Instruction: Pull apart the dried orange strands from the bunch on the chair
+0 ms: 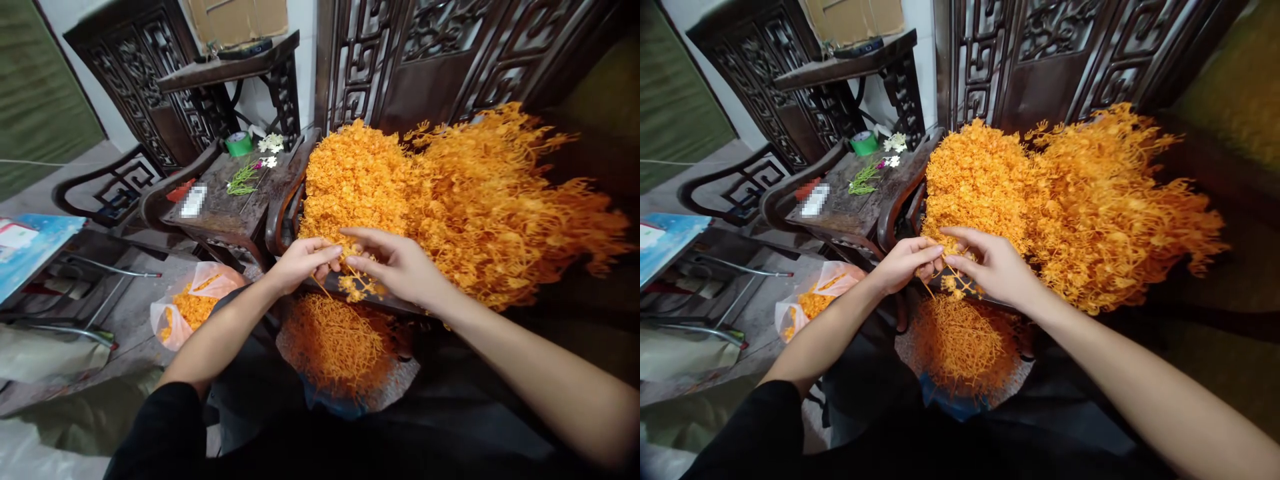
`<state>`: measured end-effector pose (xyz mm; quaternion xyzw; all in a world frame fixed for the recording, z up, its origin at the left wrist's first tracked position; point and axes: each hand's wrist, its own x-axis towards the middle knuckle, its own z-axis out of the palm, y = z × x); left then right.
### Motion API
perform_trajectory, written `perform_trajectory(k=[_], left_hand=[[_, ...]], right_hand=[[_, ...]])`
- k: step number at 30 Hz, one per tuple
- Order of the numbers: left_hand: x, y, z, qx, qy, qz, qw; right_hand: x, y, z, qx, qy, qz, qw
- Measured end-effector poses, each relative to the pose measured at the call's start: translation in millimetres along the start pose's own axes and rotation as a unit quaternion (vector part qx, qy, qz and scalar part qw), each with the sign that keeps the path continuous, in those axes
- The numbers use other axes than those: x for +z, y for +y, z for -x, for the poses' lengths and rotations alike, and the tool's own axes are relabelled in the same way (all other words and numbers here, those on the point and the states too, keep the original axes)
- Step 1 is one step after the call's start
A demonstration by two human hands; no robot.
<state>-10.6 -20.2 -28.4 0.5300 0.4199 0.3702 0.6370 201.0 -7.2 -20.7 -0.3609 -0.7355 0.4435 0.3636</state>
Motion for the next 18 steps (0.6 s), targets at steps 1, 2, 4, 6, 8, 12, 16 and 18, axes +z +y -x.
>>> perform_trajectory(k=[1, 2, 4, 6, 8, 12, 16, 18], left_hand=[[0.7, 0.4, 0.9, 0.001, -0.008, -0.009, 1.000], [1.4, 1.2, 2.0, 0.001, -0.014, -0.018, 1.000], [3.0, 4.0, 3.6, 0.002, -0.016, -0.029, 0.999], [4.8, 8.1, 3.4, -0.003, 0.006, -0.029, 1.000], [6.9, 12.4, 0.7, -0.007, 0.040, -0.020, 0.999], [11.6, 17.0, -8.5, -0.017, 0.085, -0.011, 0.996], [9.9, 15.6, -14.3, -0.028, 0.112, -0.027, 0.993], [2.8, 16.3, -13.5, -0.019, 0.132, -0.048, 0.990]], right_hand=[[-0.2, -1.9, 0.8, -0.018, -0.003, 0.007, 1.000], [-0.8, -3.7, 1.4, -0.031, -0.004, 0.011, 0.999], [-3.5, -6.2, 1.9, -0.039, 0.015, 0.022, 0.999], [-8.0, -7.6, 1.7, -0.033, 0.061, 0.049, 0.996], [-12.6, -8.0, 0.9, -0.040, 0.107, 0.086, 0.990], [-15.5, -6.0, -3.6, -0.065, 0.134, 0.126, 0.981], [-19.2, 0.5, -11.2, -0.075, 0.123, 0.140, 0.980], [-32.1, 6.8, -14.8, -0.067, 0.139, 0.143, 0.978]])
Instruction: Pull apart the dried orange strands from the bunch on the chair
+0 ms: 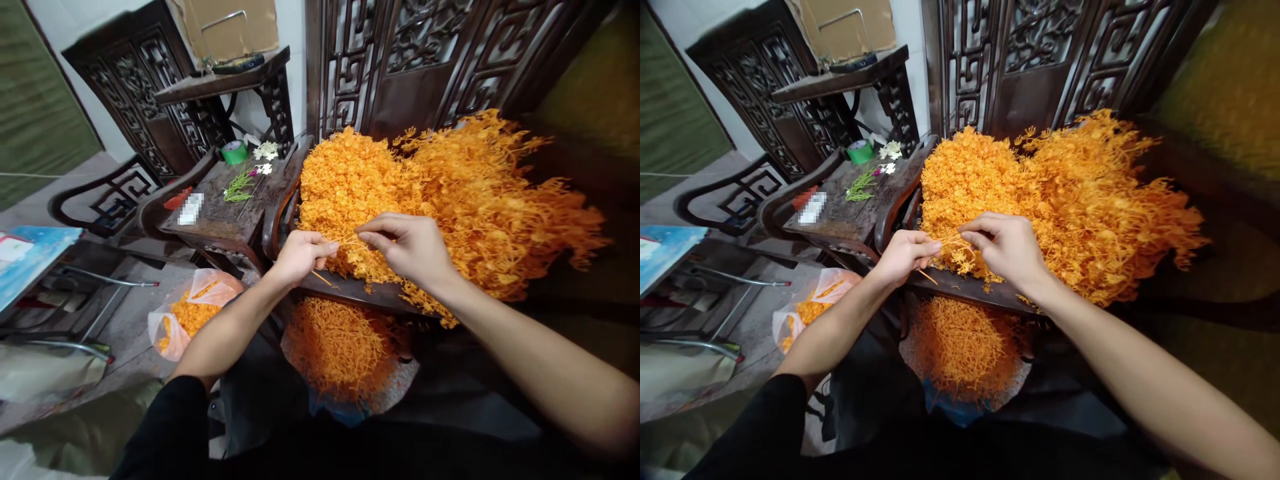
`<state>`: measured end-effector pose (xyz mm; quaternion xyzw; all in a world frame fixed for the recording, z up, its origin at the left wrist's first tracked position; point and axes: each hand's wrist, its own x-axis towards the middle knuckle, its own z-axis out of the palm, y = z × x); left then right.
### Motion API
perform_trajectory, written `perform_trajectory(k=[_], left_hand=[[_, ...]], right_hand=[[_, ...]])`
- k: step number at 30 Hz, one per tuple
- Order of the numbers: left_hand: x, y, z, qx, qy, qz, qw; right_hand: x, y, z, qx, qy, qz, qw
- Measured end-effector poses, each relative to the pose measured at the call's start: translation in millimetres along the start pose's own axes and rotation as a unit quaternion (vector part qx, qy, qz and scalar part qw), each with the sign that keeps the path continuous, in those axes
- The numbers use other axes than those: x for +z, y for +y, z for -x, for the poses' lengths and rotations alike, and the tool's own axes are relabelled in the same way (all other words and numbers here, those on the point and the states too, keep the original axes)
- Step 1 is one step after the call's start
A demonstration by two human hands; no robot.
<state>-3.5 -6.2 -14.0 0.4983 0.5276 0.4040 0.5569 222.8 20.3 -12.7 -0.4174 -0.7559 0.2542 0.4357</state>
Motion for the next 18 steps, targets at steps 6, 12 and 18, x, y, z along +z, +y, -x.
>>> perform_trajectory(k=[6, 12, 18], left_hand=[[-28.8, 5.6, 4.5, 0.084, 0.110, 0.044, 0.989], [-24.0, 1.1, 7.5, 0.087, 0.023, 0.094, 0.991], [-22.9, 3.0, 9.2, 0.070, -0.029, 0.144, 0.987]], right_hand=[[-41.7, 39.5, -13.5, 0.217, 0.149, -0.125, 0.957], [-19.3, 29.4, -7.3, 0.233, 0.000, -0.340, 0.911], [-10.8, 16.4, -12.0, 0.205, -0.055, -0.346, 0.914]])
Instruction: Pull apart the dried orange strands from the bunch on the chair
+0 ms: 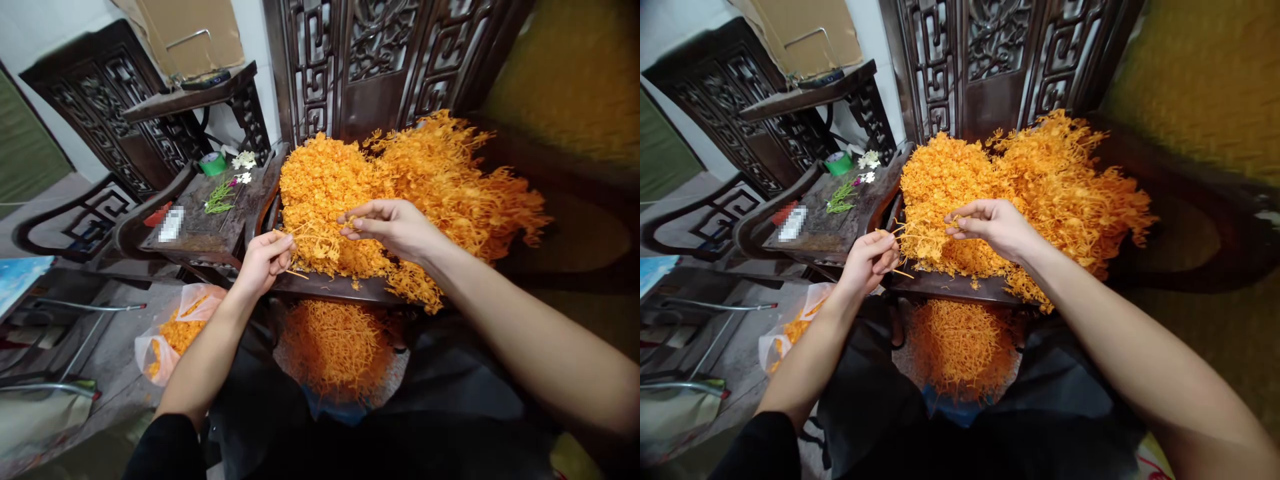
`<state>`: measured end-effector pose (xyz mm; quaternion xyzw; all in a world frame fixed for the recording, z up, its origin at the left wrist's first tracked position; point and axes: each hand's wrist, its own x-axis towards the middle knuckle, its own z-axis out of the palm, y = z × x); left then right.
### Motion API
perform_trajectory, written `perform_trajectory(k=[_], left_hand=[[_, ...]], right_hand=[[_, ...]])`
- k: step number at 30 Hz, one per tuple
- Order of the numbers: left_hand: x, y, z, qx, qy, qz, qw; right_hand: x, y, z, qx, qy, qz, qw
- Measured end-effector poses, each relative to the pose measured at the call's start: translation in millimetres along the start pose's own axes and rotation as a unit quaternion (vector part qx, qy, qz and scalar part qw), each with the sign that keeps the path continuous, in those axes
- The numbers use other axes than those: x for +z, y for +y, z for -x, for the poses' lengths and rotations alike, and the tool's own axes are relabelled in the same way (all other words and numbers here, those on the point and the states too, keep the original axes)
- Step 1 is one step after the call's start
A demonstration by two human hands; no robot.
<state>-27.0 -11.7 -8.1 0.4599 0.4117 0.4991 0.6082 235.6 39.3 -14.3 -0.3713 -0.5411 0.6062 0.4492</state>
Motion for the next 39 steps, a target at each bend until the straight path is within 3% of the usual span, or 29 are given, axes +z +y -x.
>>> perform_trajectory(k=[4, 8, 11, 14, 17, 23, 25, 27, 30, 31, 32, 34, 36, 39], left_hand=[[-2.1, 0.4, 2.8, 0.017, -0.024, 0.010, 1.000], [-3.5, -2.3, 5.8, 0.039, -0.025, 0.001, 0.999], [-1.8, -2.7, 6.6, 0.020, -0.014, -0.024, 0.999], [1.0, -1.8, 6.2, -0.043, -0.014, -0.021, 0.999], [2.8, -2.1, 5.5, -0.071, -0.017, -0.027, 0.997], [8.4, -6.6, 5.9, -0.040, -0.048, -0.129, 0.990], [11.1, -6.3, 6.3, -0.035, -0.042, -0.144, 0.988], [12.4, -4.6, 7.0, -0.032, -0.030, -0.132, 0.990], [8.9, -1.1, 8.4, -0.056, -0.035, -0.125, 0.990], [6.5, -0.3, 8.8, -0.062, -0.034, -0.128, 0.989], [3.9, 0.3, 9.0, -0.065, -0.030, -0.130, 0.989], [-0.8, 0.6, 9.0, -0.062, -0.020, -0.135, 0.989], [-3.4, 0.1, 8.8, -0.061, -0.021, -0.140, 0.988], [-3.2, -1.8, 8.7, -0.067, -0.029, -0.145, 0.987]], right_hand=[[7.6, 7.9, -7.3, 0.012, 0.018, -0.053, 0.998], [24.8, 13.4, -2.6, 0.058, -0.044, -0.006, 0.997], [33.5, 10.5, 5.6, 0.006, -0.072, 0.123, 0.990], [31.2, 4.3, 9.5, -0.076, -0.029, 0.209, 0.975], [24.3, -0.6, 9.5, -0.119, 0.008, 0.211, 0.970], [33.5, 5.1, 12.2, -0.128, 0.007, 0.172, 0.977], [34.7, 8.5, 9.0, -0.106, 0.036, 0.109, 0.988], [24.5, 8.5, 0.7, -0.091, 0.110, 0.031, 0.989], [-10.2, 1.1, -15.6, -0.091, 0.263, -0.060, 0.959], [-22.2, -2.4, -19.4, -0.082, 0.287, -0.080, 0.951], [-31.6, -5.7, -21.4, -0.067, 0.282, -0.095, 0.952], [-39.1, -10.4, -19.6, -0.047, 0.207, -0.109, 0.971], [-31.6, -11.6, -12.1, -0.036, 0.115, -0.115, 0.986], [-8.6, -9.2, 0.2, 0.027, 0.030, -0.168, 0.985]])
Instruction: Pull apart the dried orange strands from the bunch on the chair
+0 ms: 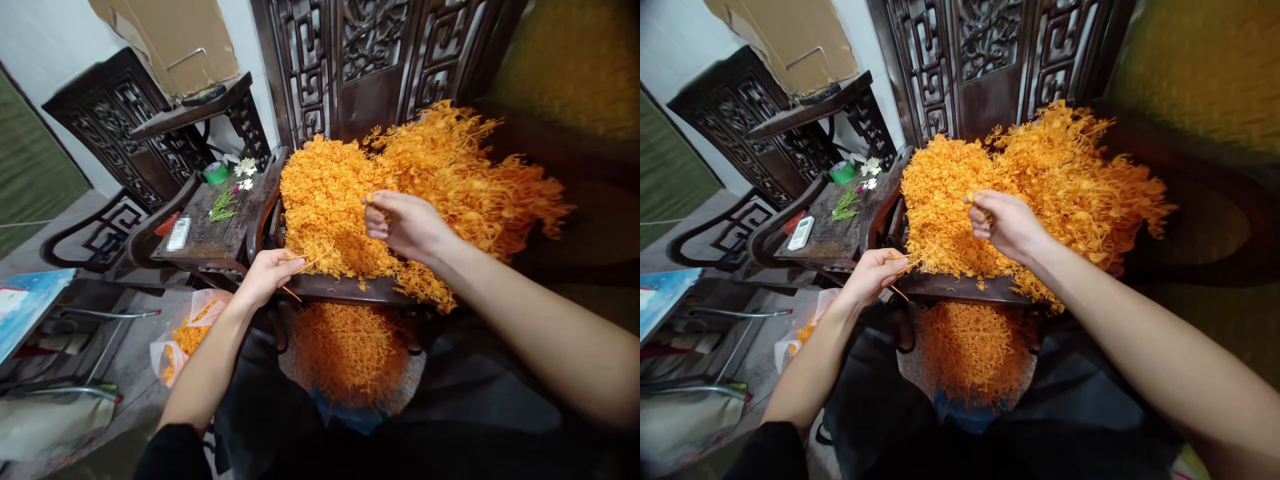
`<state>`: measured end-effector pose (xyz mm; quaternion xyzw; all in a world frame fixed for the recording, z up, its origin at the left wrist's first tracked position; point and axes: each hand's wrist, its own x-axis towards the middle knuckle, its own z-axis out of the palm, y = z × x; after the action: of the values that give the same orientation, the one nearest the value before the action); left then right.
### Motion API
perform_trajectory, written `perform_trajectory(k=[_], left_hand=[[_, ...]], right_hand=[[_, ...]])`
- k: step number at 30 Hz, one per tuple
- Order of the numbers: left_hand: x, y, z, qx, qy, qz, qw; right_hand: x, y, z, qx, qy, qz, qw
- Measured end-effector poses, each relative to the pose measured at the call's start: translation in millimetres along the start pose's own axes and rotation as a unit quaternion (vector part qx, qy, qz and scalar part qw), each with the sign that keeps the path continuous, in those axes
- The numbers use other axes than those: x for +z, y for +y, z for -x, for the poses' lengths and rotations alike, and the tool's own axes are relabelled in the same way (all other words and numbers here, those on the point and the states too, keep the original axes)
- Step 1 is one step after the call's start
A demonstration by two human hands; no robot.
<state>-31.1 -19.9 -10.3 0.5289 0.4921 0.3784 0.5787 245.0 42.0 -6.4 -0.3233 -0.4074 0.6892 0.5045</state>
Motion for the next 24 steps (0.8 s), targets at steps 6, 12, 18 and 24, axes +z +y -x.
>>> perform_trajectory(k=[6, 12, 18, 24], left_hand=[[6.5, -4.2, -3.6, -0.013, -0.014, -0.013, 1.000], [11.4, -10.6, -9.9, -0.009, -0.024, -0.040, 0.999], [13.7, -16.2, -20.7, -0.011, -0.012, -0.075, 0.997], [15.8, -15.5, -24.8, 0.003, 0.031, -0.085, 0.996]], right_hand=[[24.4, 16.7, 7.5, 0.115, -0.004, -0.035, 0.993], [26.6, 29.2, -4.7, 0.091, 0.031, -0.011, 0.995], [17.8, 36.5, -18.0, -0.082, -0.020, 0.365, 0.927], [35.5, 39.6, -4.9, -0.260, -0.113, 0.600, 0.748]])
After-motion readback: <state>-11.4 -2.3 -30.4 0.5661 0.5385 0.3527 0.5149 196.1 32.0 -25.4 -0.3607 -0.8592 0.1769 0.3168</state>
